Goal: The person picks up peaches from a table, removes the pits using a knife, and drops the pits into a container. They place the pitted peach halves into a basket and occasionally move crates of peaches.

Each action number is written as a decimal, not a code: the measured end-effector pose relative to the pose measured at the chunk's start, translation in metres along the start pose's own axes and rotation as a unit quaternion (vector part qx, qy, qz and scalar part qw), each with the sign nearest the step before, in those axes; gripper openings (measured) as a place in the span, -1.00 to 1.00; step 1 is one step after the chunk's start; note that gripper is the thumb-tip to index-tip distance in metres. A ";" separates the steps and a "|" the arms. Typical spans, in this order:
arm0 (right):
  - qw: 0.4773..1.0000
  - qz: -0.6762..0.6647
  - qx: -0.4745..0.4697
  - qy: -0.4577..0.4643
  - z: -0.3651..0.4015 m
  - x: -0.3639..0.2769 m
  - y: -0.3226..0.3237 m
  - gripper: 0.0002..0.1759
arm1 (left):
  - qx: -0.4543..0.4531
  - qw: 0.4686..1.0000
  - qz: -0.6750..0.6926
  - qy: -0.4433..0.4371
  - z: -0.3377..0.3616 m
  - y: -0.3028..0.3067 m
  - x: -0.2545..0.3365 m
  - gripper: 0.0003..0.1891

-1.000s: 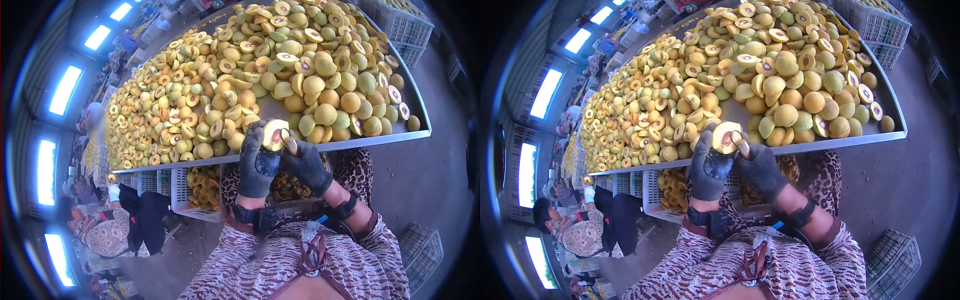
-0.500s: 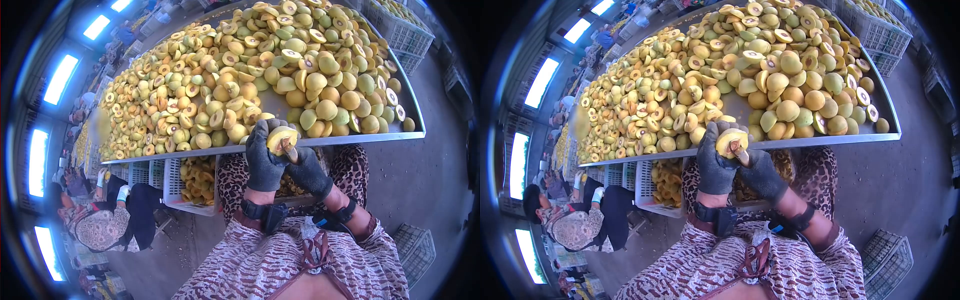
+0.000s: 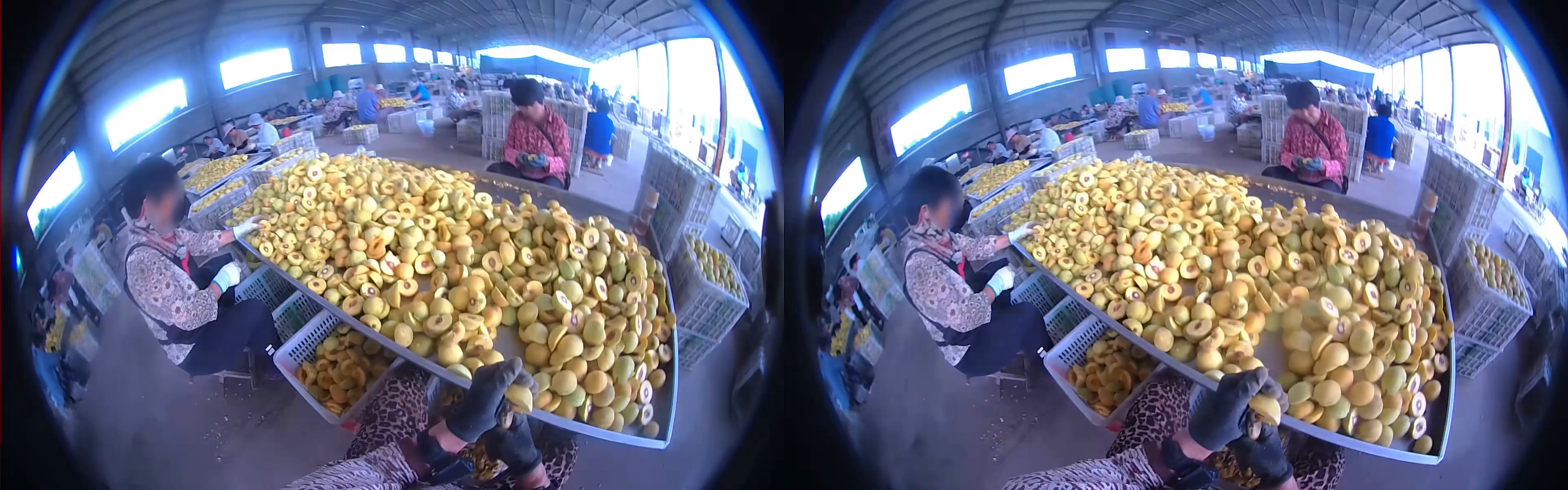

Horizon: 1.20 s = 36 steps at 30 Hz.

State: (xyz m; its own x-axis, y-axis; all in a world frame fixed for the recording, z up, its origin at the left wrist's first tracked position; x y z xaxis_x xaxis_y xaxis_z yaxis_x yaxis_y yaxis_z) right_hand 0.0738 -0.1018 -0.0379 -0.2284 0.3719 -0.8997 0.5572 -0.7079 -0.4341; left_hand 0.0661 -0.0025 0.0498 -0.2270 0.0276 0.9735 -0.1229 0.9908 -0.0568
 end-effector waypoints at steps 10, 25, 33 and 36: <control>0.967 0.178 -0.176 0.049 0.008 0.011 0.003 -0.54 | -0.146 0.982 -0.007 -0.122 0.011 -0.005 0.007 -0.64; 0.733 0.655 -0.170 -0.063 0.034 0.065 0.041 -0.63 | 0.309 0.856 -0.411 -0.053 0.026 0.239 -0.045 -0.63; 0.852 0.517 -0.074 0.039 0.041 0.053 0.050 -0.66 | -0.075 0.796 -0.529 -0.285 -0.156 0.019 -0.097 -0.54; 0.880 0.474 -0.020 0.028 0.062 0.066 0.071 -0.70 | -0.203 0.662 -0.692 -0.206 -0.187 -0.023 -0.139 -0.49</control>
Point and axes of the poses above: each hand's wrist, its own z-axis away from the middle knuckle, its own y-axis out of the back of the hand, x = y × z, the point moved 5 cm from there along -z, towards the middle knuckle, and after that the axes turned 10 degrees about -z, right-handed, at the moved point
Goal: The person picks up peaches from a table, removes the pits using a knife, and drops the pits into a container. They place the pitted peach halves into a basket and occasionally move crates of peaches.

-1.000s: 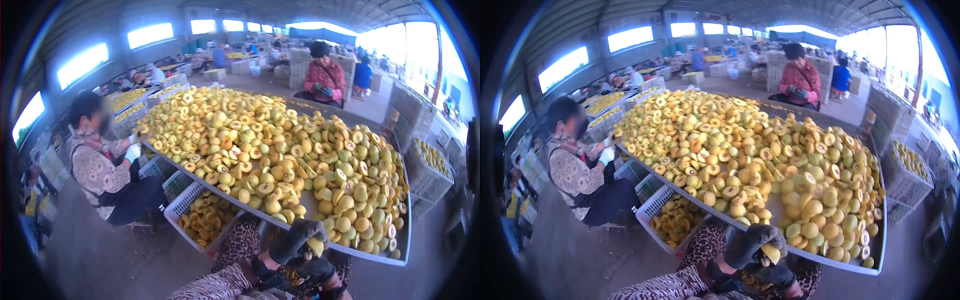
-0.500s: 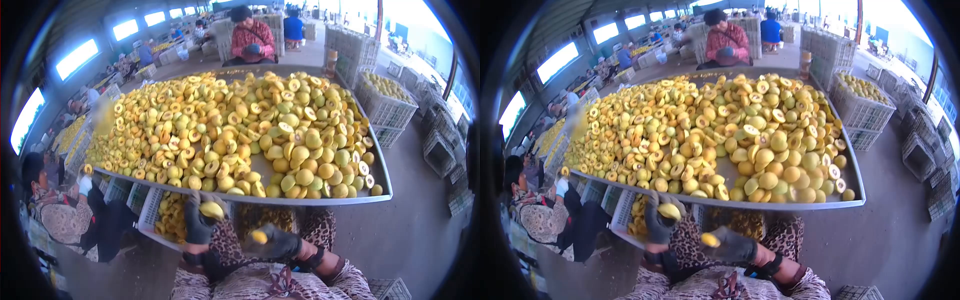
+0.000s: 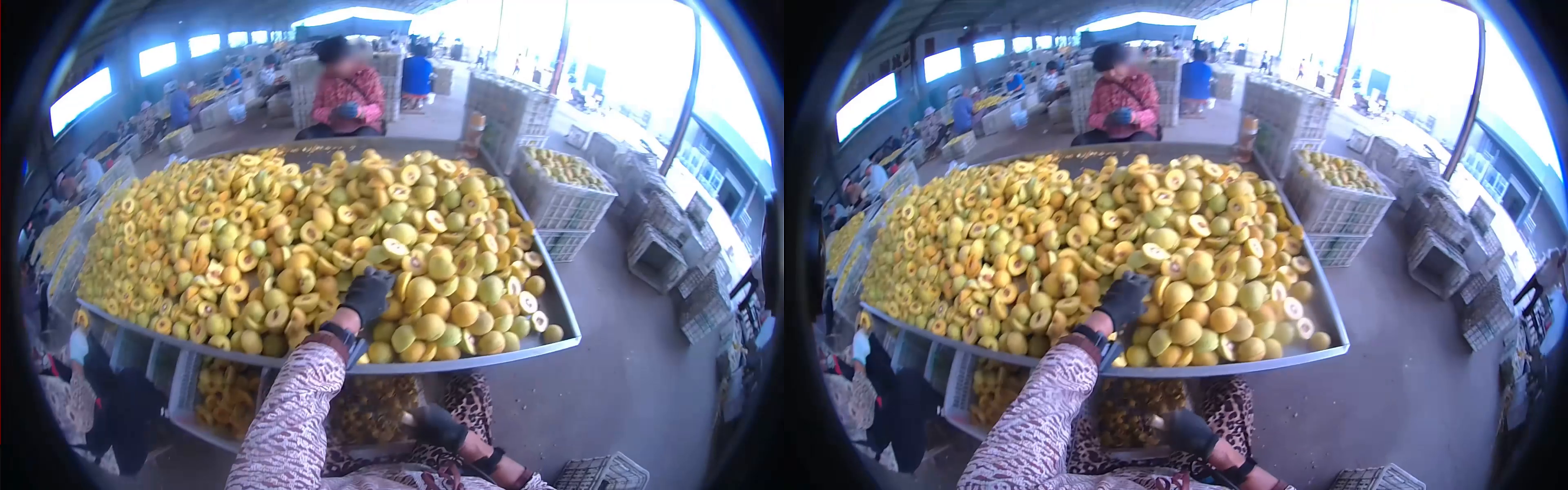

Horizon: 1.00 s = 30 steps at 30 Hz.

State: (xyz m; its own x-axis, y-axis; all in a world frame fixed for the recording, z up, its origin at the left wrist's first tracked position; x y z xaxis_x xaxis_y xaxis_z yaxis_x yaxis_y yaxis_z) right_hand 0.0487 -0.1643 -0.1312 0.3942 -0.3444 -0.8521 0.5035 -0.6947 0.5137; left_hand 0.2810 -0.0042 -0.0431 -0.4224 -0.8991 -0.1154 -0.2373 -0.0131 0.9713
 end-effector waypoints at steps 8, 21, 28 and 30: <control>0.964 -0.223 0.136 -0.045 -0.011 -0.032 0.033 -0.73 | -0.040 0.985 0.162 0.052 0.077 -0.009 -0.041 -0.40; 0.938 -0.317 0.138 -0.012 -0.050 -0.096 0.018 -0.83 | 0.163 0.536 0.808 0.182 0.186 0.069 0.046 -0.46; 0.963 -0.219 0.154 -0.002 -0.059 -0.114 0.034 -0.77 | 0.181 0.599 0.729 0.278 0.193 0.065 0.043 -0.41; 0.972 -0.181 0.149 0.005 -0.063 -0.105 0.028 -0.75 | 0.198 0.612 0.710 0.285 0.192 0.065 0.042 -0.41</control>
Point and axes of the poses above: each hand's wrist, its own z-axis away from the middle knuckle, its own y-axis out of the back of the hand, x = y × z, the point moved 5 cm from there along -z, towards the middle knuckle, and after that the axes turned 10 degrees about -z, right-handed, at the moved point
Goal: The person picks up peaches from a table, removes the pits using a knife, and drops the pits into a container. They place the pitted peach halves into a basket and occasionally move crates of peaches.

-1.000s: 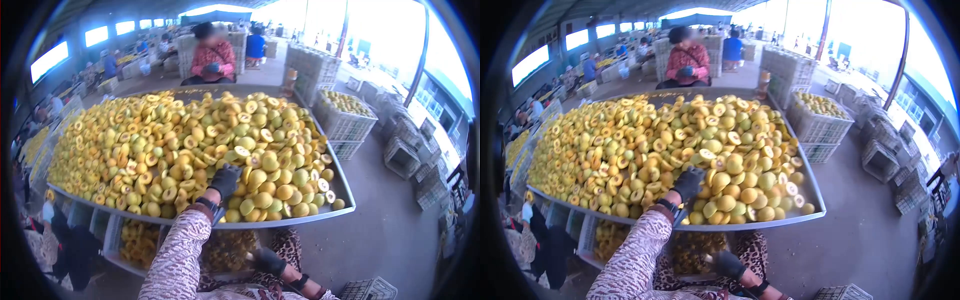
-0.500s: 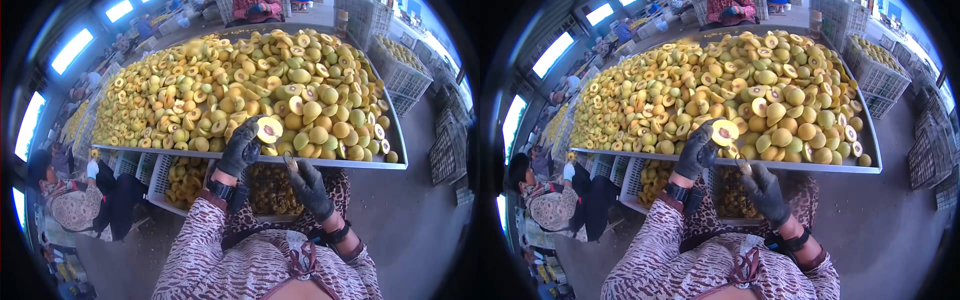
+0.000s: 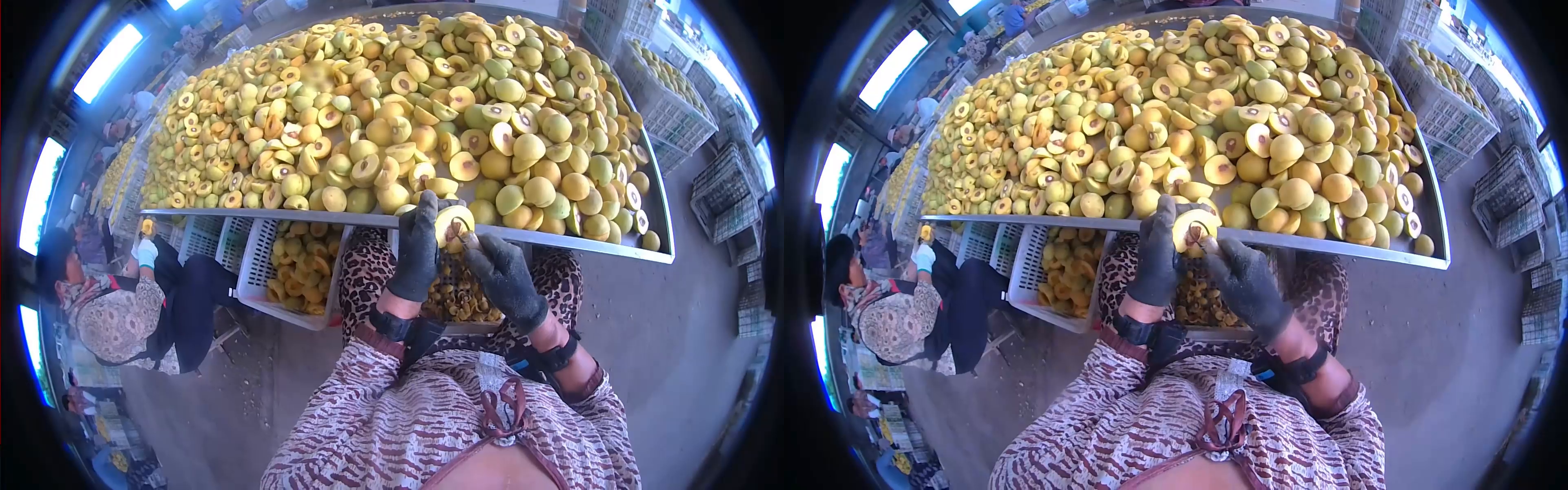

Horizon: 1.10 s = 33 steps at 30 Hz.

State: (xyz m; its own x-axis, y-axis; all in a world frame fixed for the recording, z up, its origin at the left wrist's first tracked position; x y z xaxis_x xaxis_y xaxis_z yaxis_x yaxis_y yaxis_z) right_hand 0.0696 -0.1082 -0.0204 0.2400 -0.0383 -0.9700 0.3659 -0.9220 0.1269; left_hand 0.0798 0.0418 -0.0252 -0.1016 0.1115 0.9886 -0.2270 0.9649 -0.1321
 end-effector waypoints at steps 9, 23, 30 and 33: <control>0.981 -0.168 -0.030 -0.089 0.018 0.016 -0.009 -0.71 | 0.026 0.999 -0.047 0.001 0.006 -0.004 -0.009 -0.36; 0.964 -0.246 -0.083 -0.062 0.020 0.019 -0.011 -0.52 | 0.002 0.997 -0.061 -0.044 0.014 -0.036 0.017 -0.47; 0.936 -0.349 0.030 0.041 0.029 0.004 0.005 -0.58 | -0.077 0.993 -0.052 -0.076 0.014 -0.064 0.042 -0.47; 0.971 -0.192 0.067 0.123 0.027 -0.003 0.013 -0.66 | -0.010 0.997 0.062 -0.039 0.020 -0.072 0.040 -0.45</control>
Point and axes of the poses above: each hand's wrist, its own z-axis away from the middle knuckle, its own y-axis out of the back of the hand, x = y × z, the point moved 5 cm from there along -z, towards the middle knuckle, and after that the axes turned 10 degrees about -z, right-handed, at the moved point
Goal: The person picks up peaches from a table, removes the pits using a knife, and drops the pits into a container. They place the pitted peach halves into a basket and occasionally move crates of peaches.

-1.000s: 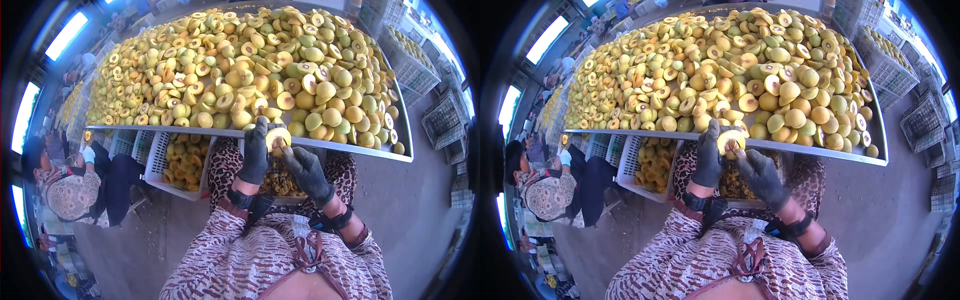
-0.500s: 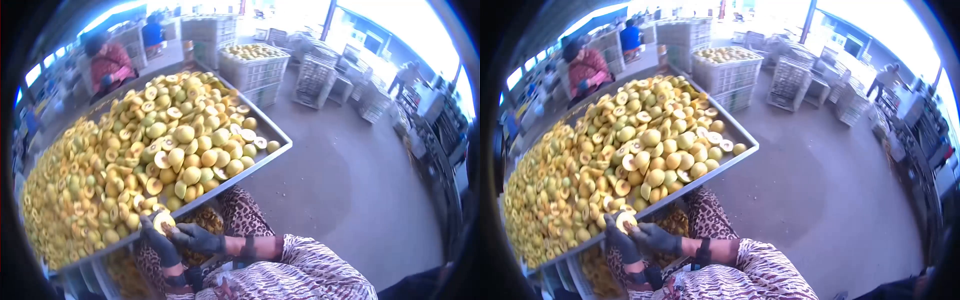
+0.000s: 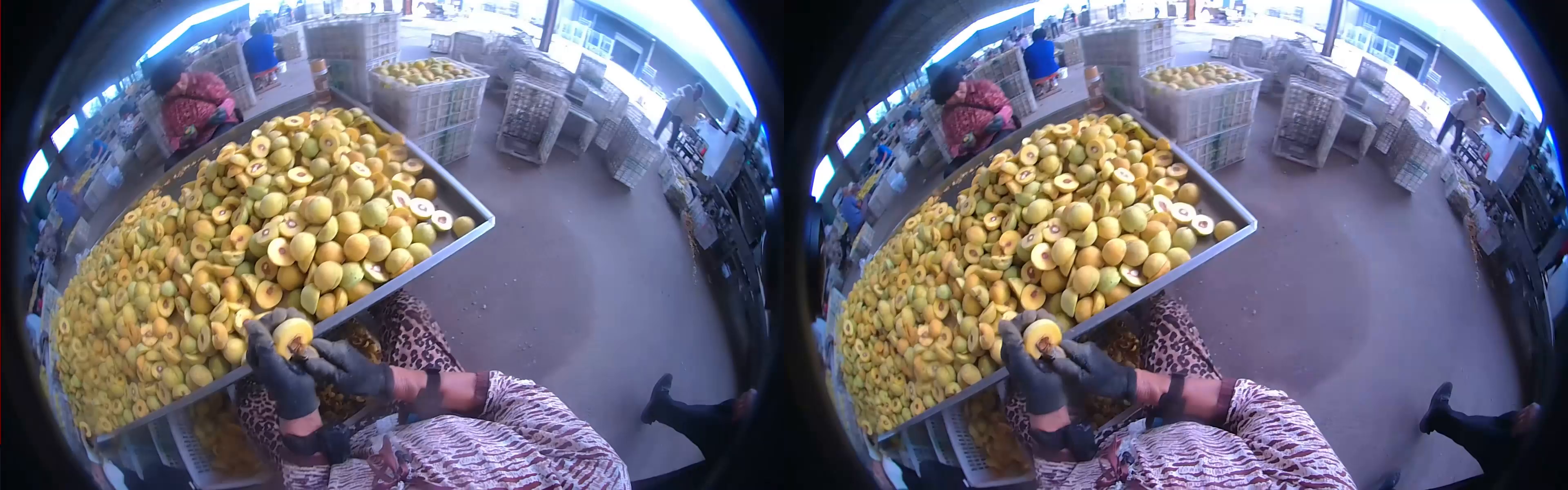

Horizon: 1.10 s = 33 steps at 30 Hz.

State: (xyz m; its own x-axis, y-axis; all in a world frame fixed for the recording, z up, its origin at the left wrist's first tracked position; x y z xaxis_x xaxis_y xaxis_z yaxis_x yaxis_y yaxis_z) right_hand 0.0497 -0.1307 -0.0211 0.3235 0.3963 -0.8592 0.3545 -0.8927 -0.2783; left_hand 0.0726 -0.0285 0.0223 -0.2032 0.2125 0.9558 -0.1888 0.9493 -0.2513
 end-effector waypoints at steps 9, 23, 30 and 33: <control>0.956 -0.123 -0.111 -0.241 0.033 0.025 0.013 -0.64 | -0.220 0.968 0.109 0.045 -0.005 -0.010 -0.008 -0.49; 0.943 0.156 -0.292 -0.033 0.026 0.042 -0.018 -0.72 | 0.225 0.927 -0.301 0.014 0.014 0.259 0.047 -0.59; 0.873 0.380 -0.219 -0.214 0.046 0.067 0.014 -0.52 | -0.036 0.700 -0.634 -0.325 -0.086 0.100 0.002 -0.53; 0.914 0.275 -0.174 -0.244 0.055 0.052 0.023 -0.50 | -0.201 0.579 -0.723 -0.319 -0.148 0.042 -0.084 -0.65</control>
State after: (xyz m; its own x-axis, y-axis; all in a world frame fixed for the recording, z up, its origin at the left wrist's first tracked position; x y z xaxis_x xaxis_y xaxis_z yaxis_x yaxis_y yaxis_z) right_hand 0.0260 -0.1424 -0.0957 0.1376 -0.3102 -0.9407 0.5405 -0.7723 0.3337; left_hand 0.2237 0.0278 -0.0460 -0.4500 -0.8786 -0.1596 -0.3909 0.0331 0.9199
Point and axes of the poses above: each hand's wrist, its own z-axis away from the middle knuckle, its own y-axis out of the back of the hand, x = y × z, the point moved 5 cm from there along -z, towards the middle knuckle, and after that the axes turned 10 degrees about -z, right-handed, at the moved point
